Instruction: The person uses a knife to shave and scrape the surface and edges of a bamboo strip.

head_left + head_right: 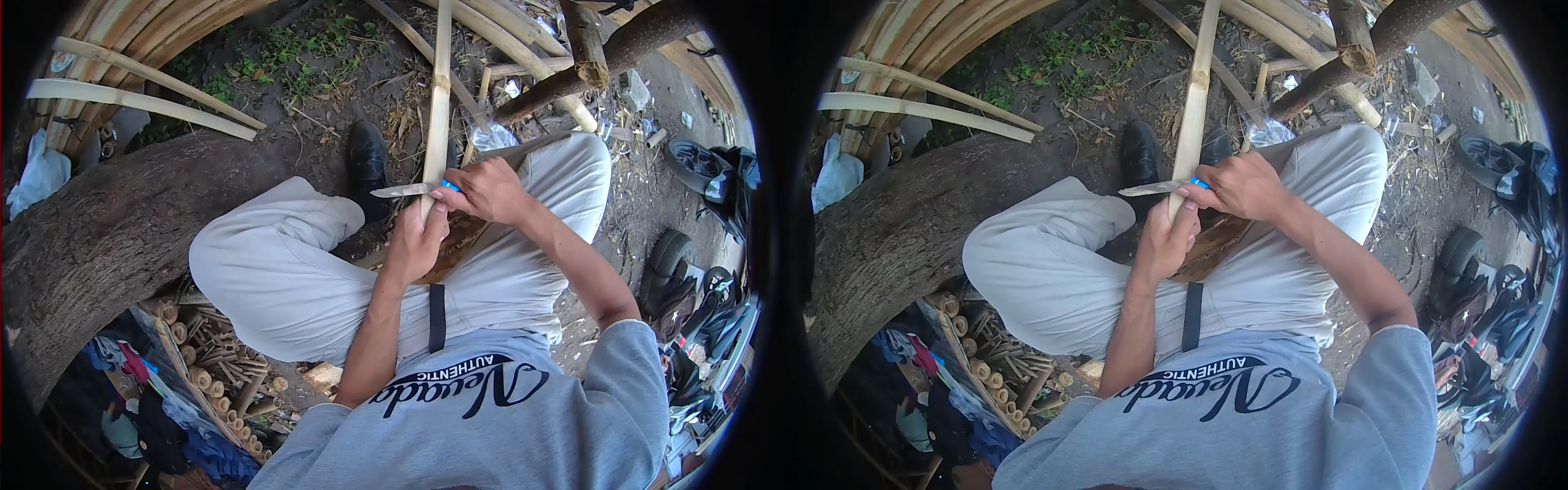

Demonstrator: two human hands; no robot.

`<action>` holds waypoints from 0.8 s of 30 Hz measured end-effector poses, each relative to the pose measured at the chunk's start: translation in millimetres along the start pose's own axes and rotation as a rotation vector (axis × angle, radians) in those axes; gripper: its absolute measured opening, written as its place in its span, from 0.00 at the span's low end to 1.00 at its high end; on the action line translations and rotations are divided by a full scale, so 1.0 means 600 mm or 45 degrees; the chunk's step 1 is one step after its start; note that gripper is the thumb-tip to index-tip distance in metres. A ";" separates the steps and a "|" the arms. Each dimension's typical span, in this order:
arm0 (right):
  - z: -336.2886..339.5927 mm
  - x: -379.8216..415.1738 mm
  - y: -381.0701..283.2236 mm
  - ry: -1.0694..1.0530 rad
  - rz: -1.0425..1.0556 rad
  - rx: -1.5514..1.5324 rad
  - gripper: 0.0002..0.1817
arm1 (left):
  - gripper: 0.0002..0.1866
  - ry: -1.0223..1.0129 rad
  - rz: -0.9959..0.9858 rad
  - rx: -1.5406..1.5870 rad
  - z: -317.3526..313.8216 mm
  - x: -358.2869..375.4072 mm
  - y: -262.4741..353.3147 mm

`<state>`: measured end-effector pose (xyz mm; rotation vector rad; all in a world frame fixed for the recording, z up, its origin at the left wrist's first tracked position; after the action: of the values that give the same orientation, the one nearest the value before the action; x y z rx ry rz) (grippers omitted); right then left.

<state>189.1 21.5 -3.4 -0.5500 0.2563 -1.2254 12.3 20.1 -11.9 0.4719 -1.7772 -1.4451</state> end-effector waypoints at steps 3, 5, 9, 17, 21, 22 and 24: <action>0.003 -0.008 0.009 -0.073 0.046 0.032 0.26 | 0.19 -0.040 0.094 0.046 0.005 0.002 0.000; 0.000 -0.015 0.013 -0.026 0.112 0.011 0.28 | 0.19 -0.034 0.112 0.078 0.006 0.003 0.006; 0.007 -0.027 0.079 0.119 -0.131 0.257 0.29 | 0.17 -0.030 0.138 0.104 0.004 0.010 0.008; 0.064 -0.022 0.163 0.330 -0.430 0.314 0.30 | 0.18 0.009 0.064 -0.059 -0.003 -0.004 0.027; 0.050 -0.004 0.030 0.186 -0.265 -0.005 0.26 | 0.18 0.096 0.015 -0.188 0.001 -0.007 0.026; 0.045 0.001 0.002 0.132 -0.134 -0.029 0.26 | 0.18 0.090 0.018 -0.190 0.001 -0.008 0.019; 0.032 0.007 -0.037 0.035 -0.077 -0.009 0.28 | 0.19 0.102 -0.019 -0.305 0.001 -0.009 0.007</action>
<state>181.6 17.3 25.0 -0.5505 0.2694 -1.2916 15.9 25.7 -9.8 0.4117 -1.5173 -1.6024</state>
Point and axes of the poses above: each hand's wrist, its own x-axis away from the middle knuckle, its own z-axis out of the back of the hand, y = z × x, the point moved 2 cm from there along -x, towards the middle knuckle, and after that the axes turned 6 degrees about -y, right-handed, at the moved point
